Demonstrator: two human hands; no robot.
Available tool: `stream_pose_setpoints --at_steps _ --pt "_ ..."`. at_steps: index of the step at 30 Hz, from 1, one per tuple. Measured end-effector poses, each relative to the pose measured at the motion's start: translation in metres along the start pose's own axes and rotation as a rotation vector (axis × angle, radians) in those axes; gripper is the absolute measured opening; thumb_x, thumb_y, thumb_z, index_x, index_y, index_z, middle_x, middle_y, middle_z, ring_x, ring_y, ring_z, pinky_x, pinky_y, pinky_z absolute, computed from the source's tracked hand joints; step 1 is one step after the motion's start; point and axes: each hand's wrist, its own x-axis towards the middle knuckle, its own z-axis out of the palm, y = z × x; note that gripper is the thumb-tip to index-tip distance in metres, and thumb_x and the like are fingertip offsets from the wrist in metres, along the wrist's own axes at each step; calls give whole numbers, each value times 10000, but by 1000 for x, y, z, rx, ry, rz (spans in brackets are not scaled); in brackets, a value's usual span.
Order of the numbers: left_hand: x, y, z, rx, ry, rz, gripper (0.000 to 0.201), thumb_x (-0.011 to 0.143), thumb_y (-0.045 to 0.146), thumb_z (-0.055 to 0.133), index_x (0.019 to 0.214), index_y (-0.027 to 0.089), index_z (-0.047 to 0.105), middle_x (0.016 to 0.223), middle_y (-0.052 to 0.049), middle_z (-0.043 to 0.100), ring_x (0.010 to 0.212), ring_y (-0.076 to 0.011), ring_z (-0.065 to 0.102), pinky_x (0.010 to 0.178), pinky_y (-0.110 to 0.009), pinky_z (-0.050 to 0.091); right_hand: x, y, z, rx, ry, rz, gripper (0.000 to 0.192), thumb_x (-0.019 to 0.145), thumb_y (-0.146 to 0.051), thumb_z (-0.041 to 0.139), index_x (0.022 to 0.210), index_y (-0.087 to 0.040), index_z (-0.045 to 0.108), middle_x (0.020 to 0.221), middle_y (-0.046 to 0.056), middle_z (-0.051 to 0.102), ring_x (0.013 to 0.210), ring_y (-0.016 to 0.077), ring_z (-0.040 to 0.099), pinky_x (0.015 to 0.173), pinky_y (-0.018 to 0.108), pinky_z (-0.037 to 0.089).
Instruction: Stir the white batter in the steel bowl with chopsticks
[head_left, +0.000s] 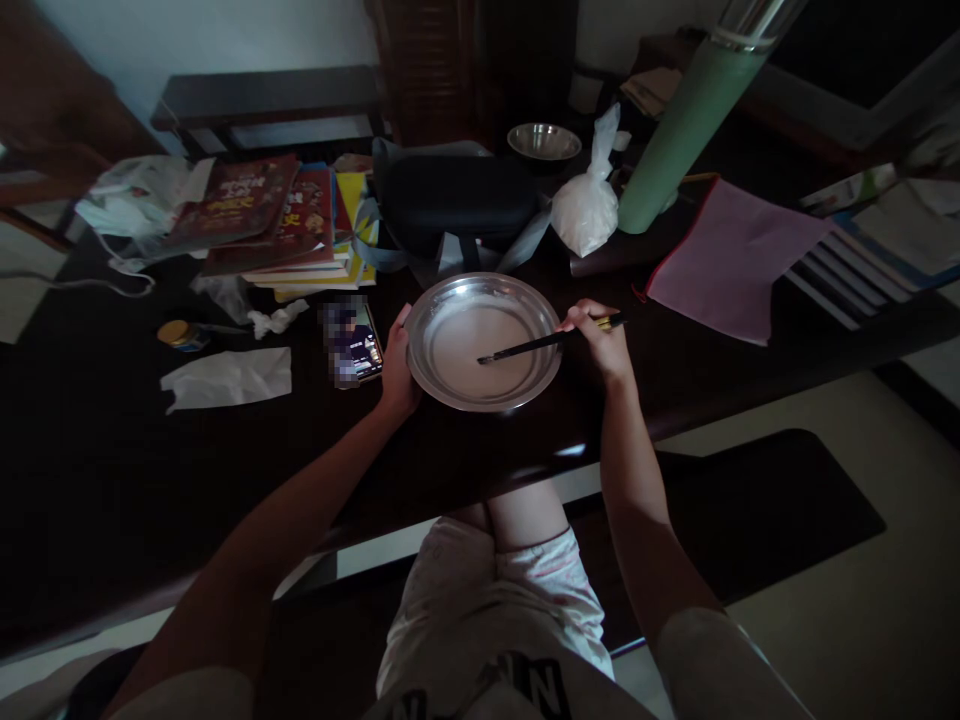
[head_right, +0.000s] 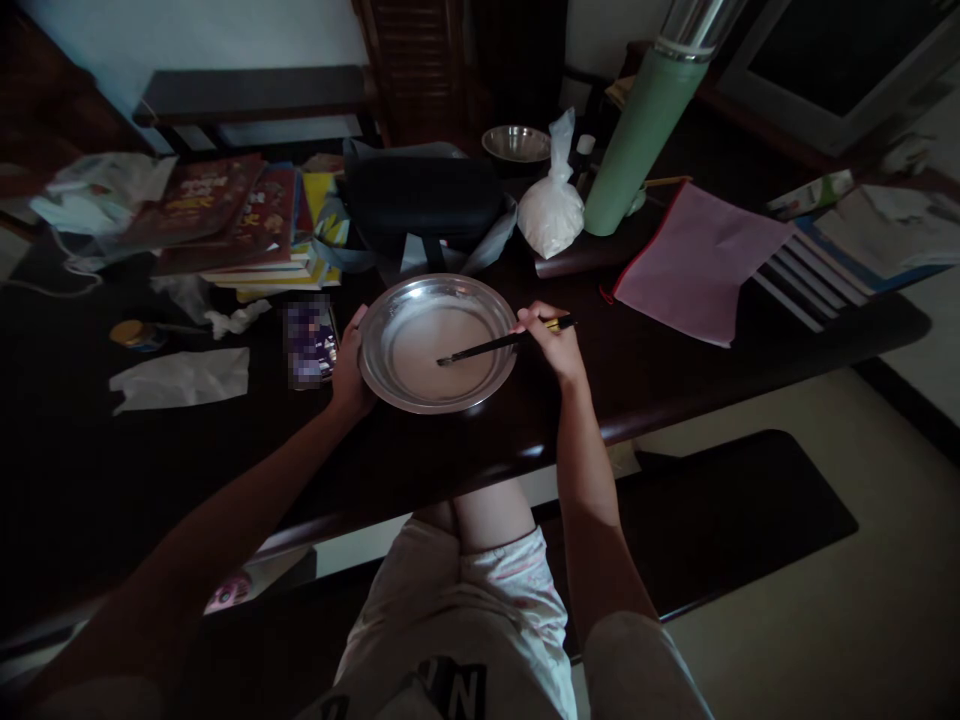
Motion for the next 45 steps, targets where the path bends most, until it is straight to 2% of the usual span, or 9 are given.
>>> stream_pose_setpoints --at_steps 3,8,13,18,23,26,34,38,45 --pt "1 0 0 8 2 -1 443 1150 537 868 1566 388 899 1841 -16 827 1867 -341 645 1584 -487 510 1 1 1 -14 -56 -10 776 824 -1080 952 721 -332 776 737 -5 806 825 265 864 922 476 739" --pt "1 -1 1 21 8 14 471 1139 549 856 1572 368 891 1875 -44 801 1869 -349 647 1581 -497 510 0 -1 -1 1 37 -1 806 838 -1096 926 701 -326 730 708 -10 769 765 249 826 846 453 719" --pt "1 0 1 15 12 2 521 1132 566 852 1602 342 867 1854 -61 819 1839 -375 681 1562 -514 540 -1 -3 2 -10 -59 5 791 804 -1093 953 715 -329 771 749 3 813 804 261 842 892 473 727" --pt "3 -3 -1 9 -13 26 563 1120 634 894 1603 345 883 1869 -82 803 1863 -391 652 1574 -518 525 0 -4 1 -25 55 4 842 799 -1140 904 688 -329 705 682 -16 747 747 252 811 845 463 710" --pt "2 -3 -1 13 -11 32 581 1126 634 909 1630 346 880 1867 -83 805 1872 -390 643 1568 -494 525 -1 -5 2 -16 -49 11 805 795 -1108 942 705 -329 759 732 1 784 776 257 829 885 479 721" --pt "3 -3 -1 14 -13 36 593 1137 638 895 1642 328 870 1873 -101 797 1877 -390 637 1564 -502 526 -1 -4 2 -20 -10 -2 803 820 -1105 928 718 -328 755 739 -1 789 772 244 819 892 469 725" --pt "2 -2 -3 28 -12 31 537 1128 612 905 1597 351 889 1880 -68 797 1895 -388 614 1579 -502 516 0 -4 3 -7 -43 6 811 778 -1112 951 707 -325 769 729 -4 824 760 256 855 865 465 745" --pt "1 0 -2 17 -9 13 519 1130 611 898 1591 373 885 1881 -36 798 1906 -374 601 1607 -513 475 0 -3 1 -5 43 0 827 803 -1110 938 677 -320 729 689 -15 779 733 240 830 828 440 722" --pt "2 -1 -1 28 -11 31 564 1136 620 877 1623 334 871 1927 -64 759 1922 -386 581 1619 -517 449 0 -1 2 0 -37 -11 797 797 -1086 967 706 -317 781 734 -5 814 777 242 837 868 436 717"
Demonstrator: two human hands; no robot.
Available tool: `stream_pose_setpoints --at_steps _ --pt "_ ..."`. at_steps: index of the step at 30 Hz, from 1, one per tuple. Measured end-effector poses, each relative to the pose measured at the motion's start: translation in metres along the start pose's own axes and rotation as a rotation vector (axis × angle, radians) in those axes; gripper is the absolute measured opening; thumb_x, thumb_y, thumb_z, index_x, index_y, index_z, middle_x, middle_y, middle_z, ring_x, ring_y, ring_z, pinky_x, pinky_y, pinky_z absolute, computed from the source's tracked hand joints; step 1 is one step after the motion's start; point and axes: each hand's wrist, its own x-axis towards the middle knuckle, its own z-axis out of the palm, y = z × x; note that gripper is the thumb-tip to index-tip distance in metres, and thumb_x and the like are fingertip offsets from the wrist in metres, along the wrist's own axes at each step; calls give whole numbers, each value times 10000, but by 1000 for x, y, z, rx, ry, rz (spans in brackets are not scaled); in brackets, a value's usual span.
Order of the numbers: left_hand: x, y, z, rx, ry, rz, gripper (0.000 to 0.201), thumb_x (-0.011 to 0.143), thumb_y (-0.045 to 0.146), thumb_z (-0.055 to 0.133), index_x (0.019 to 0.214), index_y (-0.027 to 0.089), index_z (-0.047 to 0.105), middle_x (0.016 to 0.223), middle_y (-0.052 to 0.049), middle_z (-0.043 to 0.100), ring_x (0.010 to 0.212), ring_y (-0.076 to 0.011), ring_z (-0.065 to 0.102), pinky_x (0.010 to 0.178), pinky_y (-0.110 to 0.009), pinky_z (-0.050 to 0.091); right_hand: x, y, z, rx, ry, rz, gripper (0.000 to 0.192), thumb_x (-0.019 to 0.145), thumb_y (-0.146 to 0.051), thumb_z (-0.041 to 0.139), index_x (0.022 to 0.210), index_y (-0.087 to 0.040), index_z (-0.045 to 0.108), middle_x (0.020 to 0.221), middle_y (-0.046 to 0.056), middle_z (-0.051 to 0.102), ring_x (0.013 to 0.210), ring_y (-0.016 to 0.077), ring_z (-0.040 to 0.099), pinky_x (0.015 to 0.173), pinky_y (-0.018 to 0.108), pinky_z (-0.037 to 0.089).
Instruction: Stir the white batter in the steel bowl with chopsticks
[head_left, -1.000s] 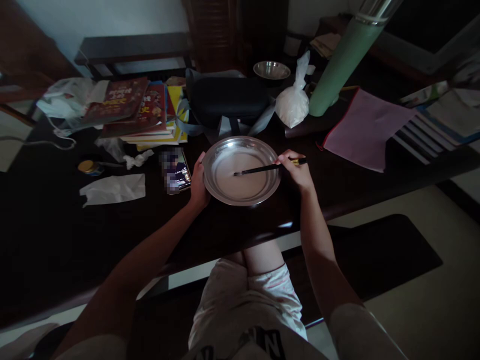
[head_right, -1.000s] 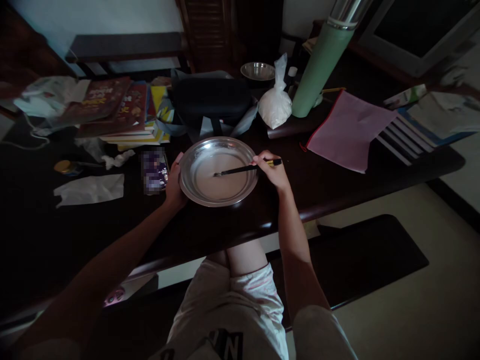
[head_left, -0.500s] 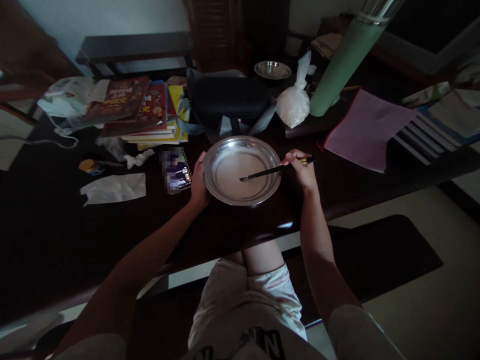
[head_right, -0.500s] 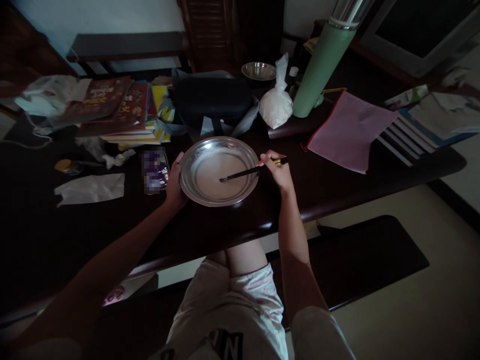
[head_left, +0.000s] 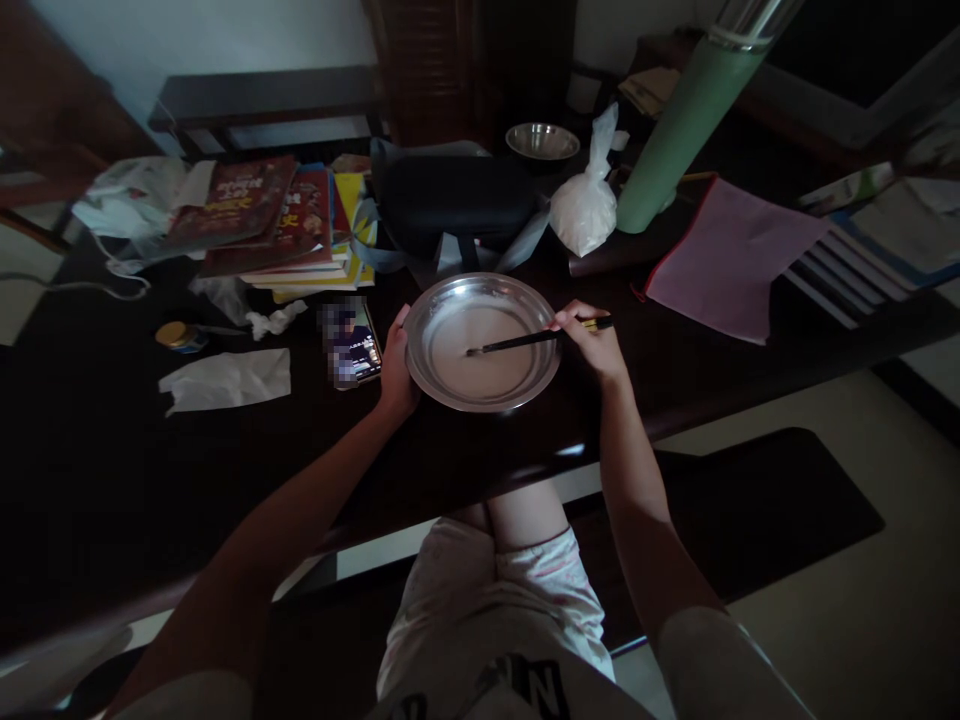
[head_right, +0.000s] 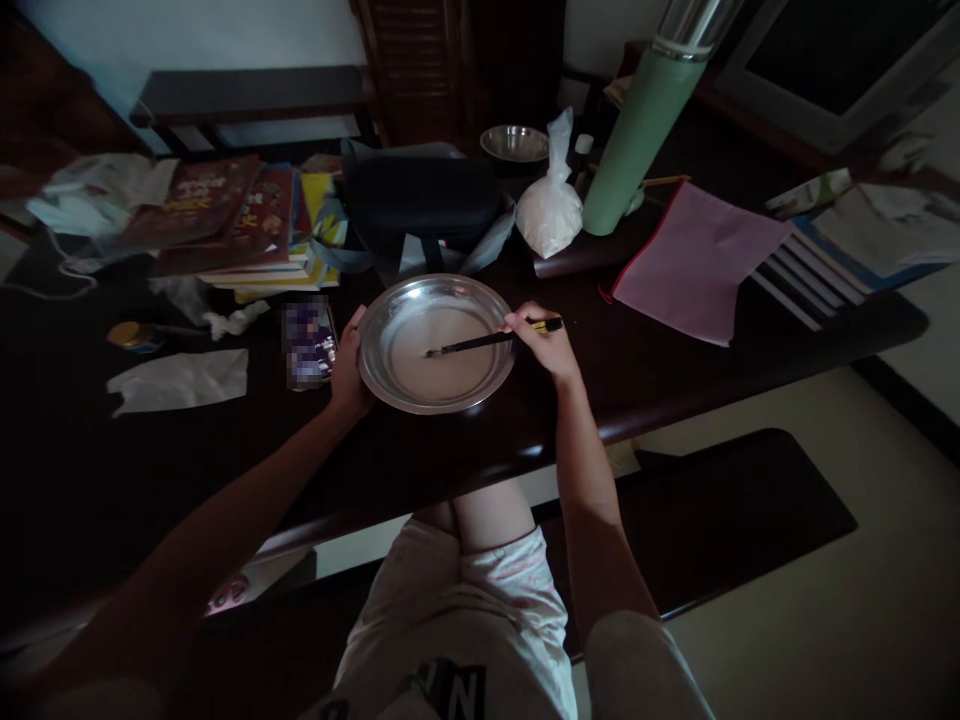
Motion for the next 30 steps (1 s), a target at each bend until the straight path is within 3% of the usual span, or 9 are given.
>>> stream_pose_setpoints --at_steps 4,9,14,19,24,30 --pt "1 -1 1 -15 16 -11 522 1147 589 873 1609 346 884 1880 -64 799 1882 -380 633 1584 -514 499 0 -1 -3 5 80 -7 804 844 -1086 935 686 -318 753 683 -17 762 731 232 815 828 425 701" --pt "-1 2 1 -10 18 -15 518 1147 560 886 1619 346 888 1856 -52 820 1868 -368 651 1573 -496 514 0 0 -1 -1 -35 13 783 829 -1075 957 717 -320 779 714 -10 781 741 233 810 862 449 728" --pt "-1 1 1 -27 18 -20 497 1153 536 874 1603 325 890 1848 -62 826 1866 -369 651 1567 -495 529 0 3 -4 -5 86 -9 815 852 -1092 921 701 -313 737 684 -12 753 734 233 823 831 433 717" --pt "2 -2 -1 -36 11 -9 506 1158 551 868 1613 328 883 1875 -56 806 1864 -378 651 1567 -505 534 0 4 -2 -6 -19 -7 768 852 -1054 958 728 -313 792 749 3 806 791 236 852 882 440 727" --pt "2 -2 -1 -6 14 -2 502 1177 539 834 1637 344 879 1860 -46 817 1868 -363 649 1589 -516 498 0 5 -3 -3 86 -11 784 880 -1061 926 713 -316 748 720 -3 781 771 242 832 832 435 712" --pt "2 -2 0 8 5 -7 534 1153 567 862 1645 358 875 1895 -37 790 1877 -365 637 1602 -518 481 -1 3 0 -8 -24 10 773 842 -1069 948 735 -321 785 736 -4 797 768 243 826 889 458 728"
